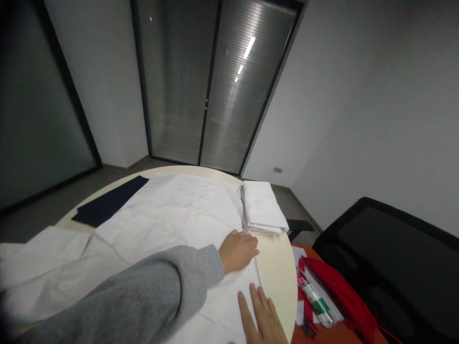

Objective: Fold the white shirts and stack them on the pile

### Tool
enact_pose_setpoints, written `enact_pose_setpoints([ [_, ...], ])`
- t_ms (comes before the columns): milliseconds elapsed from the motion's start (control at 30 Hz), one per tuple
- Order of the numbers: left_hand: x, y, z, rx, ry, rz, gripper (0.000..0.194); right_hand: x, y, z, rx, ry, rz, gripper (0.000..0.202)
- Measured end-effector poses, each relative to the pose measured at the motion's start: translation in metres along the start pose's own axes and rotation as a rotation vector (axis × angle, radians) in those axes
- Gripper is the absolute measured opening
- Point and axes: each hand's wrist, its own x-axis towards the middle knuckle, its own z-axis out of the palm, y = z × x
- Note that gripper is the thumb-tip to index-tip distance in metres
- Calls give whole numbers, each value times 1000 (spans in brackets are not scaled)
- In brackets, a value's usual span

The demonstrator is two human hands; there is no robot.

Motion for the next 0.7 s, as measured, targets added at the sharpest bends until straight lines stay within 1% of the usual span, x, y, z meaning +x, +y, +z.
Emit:
enact_pose_setpoints([
  [200, 2, 0, 0, -17, -17, -13, 21, 5, -9, -19, 20, -39, 57, 86],
  [433, 2, 1, 0, -17, -46, -41, 20, 11, -14, -28, 94, -45, 101, 89],
  [567, 2, 1, 0, -17, -59, -55, 21, 14, -16, -33, 144, -36, 137, 85],
  [700, 2, 1, 1, -20, -50, -44, 20, 17, -17, -38, 136, -25, 132, 77],
])
